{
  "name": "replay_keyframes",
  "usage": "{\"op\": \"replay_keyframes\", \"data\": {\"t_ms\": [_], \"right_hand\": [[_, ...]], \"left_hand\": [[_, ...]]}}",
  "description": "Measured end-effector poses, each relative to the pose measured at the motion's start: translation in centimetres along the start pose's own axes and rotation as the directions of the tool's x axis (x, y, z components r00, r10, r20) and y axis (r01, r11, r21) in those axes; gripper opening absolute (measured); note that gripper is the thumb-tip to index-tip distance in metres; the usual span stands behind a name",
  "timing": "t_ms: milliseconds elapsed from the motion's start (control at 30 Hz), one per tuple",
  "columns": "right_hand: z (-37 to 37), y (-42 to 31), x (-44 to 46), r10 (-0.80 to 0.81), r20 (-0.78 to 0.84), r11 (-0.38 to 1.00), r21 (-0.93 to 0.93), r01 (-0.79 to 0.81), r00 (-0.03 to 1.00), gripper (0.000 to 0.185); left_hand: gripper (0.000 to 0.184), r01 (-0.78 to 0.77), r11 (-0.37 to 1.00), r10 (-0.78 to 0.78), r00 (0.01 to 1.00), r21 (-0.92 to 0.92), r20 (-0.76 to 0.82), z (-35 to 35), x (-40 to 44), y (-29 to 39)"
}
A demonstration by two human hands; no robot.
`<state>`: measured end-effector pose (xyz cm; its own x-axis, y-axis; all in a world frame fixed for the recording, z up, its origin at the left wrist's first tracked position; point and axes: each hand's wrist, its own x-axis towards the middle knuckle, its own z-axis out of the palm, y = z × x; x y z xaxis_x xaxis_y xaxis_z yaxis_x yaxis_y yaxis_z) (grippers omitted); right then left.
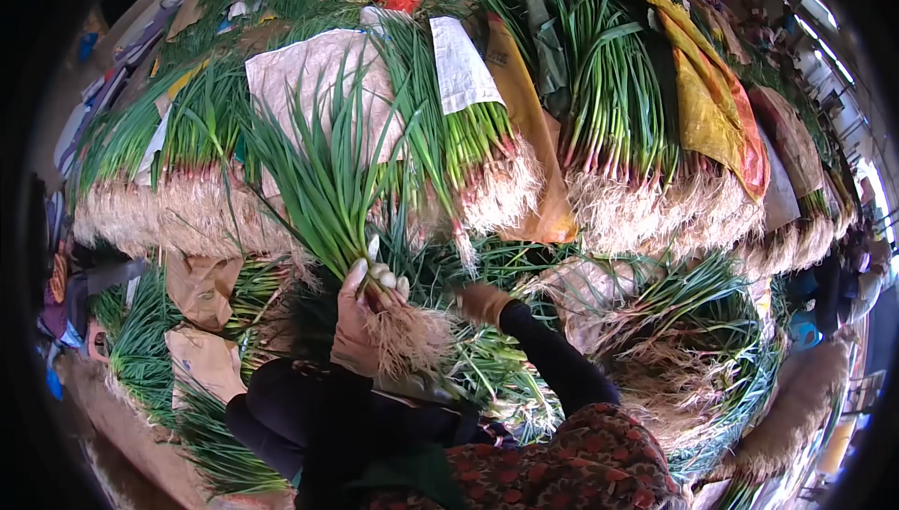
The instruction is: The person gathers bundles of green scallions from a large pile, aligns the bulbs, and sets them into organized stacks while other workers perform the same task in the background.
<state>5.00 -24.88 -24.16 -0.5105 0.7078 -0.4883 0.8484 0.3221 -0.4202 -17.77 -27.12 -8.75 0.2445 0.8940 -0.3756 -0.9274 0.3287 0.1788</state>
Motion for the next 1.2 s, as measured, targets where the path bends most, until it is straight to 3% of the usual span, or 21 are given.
{"op": "replay_keyframes", "data": {"t_ms": [33, 100, 167, 233, 267, 333, 367, 400, 433, 500, 600, 700, 800, 833, 900, 933, 1067, 1100, 1133, 1167, 1200], "right_hand": [[-3.9, -2.0, -0.7, 0.189, -0.212, 0.982, 0.048, -0.183, 0.959, 0.035], [-6.7, -0.9, 1.1, 0.398, -0.548, 0.831, 0.555, -0.036, 0.736, 0.034], [-4.9, 2.1, 5.5, 0.312, -0.676, 0.916, 0.4, -0.023, 0.667, 0.032], [-5.7, 0.5, 6.5, 0.329, -0.401, 0.93, 0.293, -0.221, 0.855, 0.031], [-5.2, -0.3, 6.1, 0.197, -0.509, 0.942, 0.334, -0.019, 0.838, 0.028], [-3.4, -3.0, 4.9, 0.159, -0.444, 0.699, 0.681, 0.218, 0.882, 0.02], [-2.1, -3.9, 3.6, -0.032, -0.501, 0.735, 0.574, 0.359, 0.865, 0.022], [-3.0, -5.9, 1.1, -0.207, -0.411, 0.631, 0.638, 0.442, 0.888, 0.023], [-4.6, -9.8, -2.3, -0.168, -0.357, 0.34, 0.854, 0.394, 0.919, 0.025], [-2.3, -6.8, -0.4, -0.386, -0.208, 0.279, 0.902, 0.329, 0.899, 0.025], [-6.3, -3.7, -1.2, -0.486, -0.057, 0.572, 0.733, 0.367, 0.872, 0.029], [-4.9, -3.8, 2.8, -0.079, -0.496, 0.401, 0.778, 0.483, 0.865, 0.038], [-9.9, -9.4, 2.1, 0.219, -0.066, 0.316, 0.949, -0.007, 0.973, 0.046], [-8.2, -9.5, 4.5, 0.206, -0.298, 0.421, 0.887, 0.19, 0.932, 0.041], [-5.8, -9.7, 6.4, 0.249, -0.564, 0.53, 0.76, 0.376, 0.788, 0.041], [-5.4, -9.5, 5.9, 0.248, -0.558, 0.596, 0.732, 0.33, 0.792, 0.035], [-3.7, -7.3, 4.7, 0.412, -0.574, 0.851, 0.52, -0.073, 0.708, 0.037], [-1.1, -2.4, 7.0, -0.013, -0.833, 0.999, 0.018, 0.051, 0.554, 0.039], [-1.4, -1.3, 6.0, 0.268, -0.575, 0.89, 0.455, 0.031, 0.773, 0.038], [-2.2, -0.5, 5.6, 0.381, -0.182, 0.62, 0.778, -0.104, 0.906, 0.037], [-0.5, 0.5, 5.7, 0.138, -0.179, 0.474, 0.876, 0.094, 0.974, 0.036]], "left_hand": [[0.029, -0.038, 0.998, 0.037, 0.999, 0.059, 0.02, 0.2, 0.0, -0.2], [0.031, 0.008, 0.995, -0.016, 0.997, 0.099, 0.081, -1.5, 1.0, -0.5], [0.034, 0.031, 0.99, -0.04, 0.997, 0.14, 0.061, -2.1, 1.1, -0.7], [0.04, 0.024, 0.985, -0.017, 0.999, 0.171, -0.044, -1.9, 0.9, -0.7], [0.037, 0.01, 0.981, -0.004, 0.999, 0.191, -0.032, -1.8, 1.1, -0.8], [0.032, 0.027, 0.955, -0.029, 1.0, 0.295, 0.001, -3.1, 1.4, -0.2], [0.031, 0.071, 0.921, -0.086, 0.996, 0.383, 0.022, -4.7, 2.0, 0.1], [0.029, 0.109, 0.913, -0.157, 0.983, 0.393, 0.091, -5.3, 2.7, 0.2], [0.027, 0.154, 0.936, -0.179, 0.982, 0.318, 0.053, -4.6, 2.5, -0.1], [0.026, 0.18, 0.93, -0.161, 0.983, 0.321, -0.084, -5.0, 3.1, -0.9], [0.026, 0.125, 0.96, -0.072, 0.975, 0.251, -0.21, -4.3, 2.7, -1.6], [0.026, 0.152, 0.917, -0.11, 0.985, 0.37, -0.131, -6.3, 3.3, -1.3], [0.022, 0.156, 0.906, -0.107, 0.984, 0.393, -0.143, -6.9, 3.4, -1.9], [0.02, 0.17, 0.91, -0.127, 0.982, 0.378, -0.137, -7.3, 3.4, -1.7], [0.018, 0.199, 0.918, -0.165, 0.978, 0.343, -0.126, -7.4, 3.1, -1.2], [0.016, 0.113, 0.94, -0.053, 0.981, 0.323, -0.188, -6.9, 3.0, -1.6], [0.014, 0.139, 0.965, -0.085, 0.967, 0.222, -0.24, -5.5, 2.2, -1.5], [0.014, 0.145, 0.959, -0.101, 0.977, 0.241, -0.187, -5.3, 1.5, -1.4], [0.013, 0.146, 0.952, -0.115, 0.985, 0.269, -0.128, -5.2, 1.0, -0.9], [0.013, 0.135, 0.946, -0.122, 0.991, 0.295, -0.062, -4.9, 1.2, -0.5], [0.015, 0.165, 0.982, -0.181, 0.963, 0.097, 0.199, -5.3, 2.0, -1.2]]}}
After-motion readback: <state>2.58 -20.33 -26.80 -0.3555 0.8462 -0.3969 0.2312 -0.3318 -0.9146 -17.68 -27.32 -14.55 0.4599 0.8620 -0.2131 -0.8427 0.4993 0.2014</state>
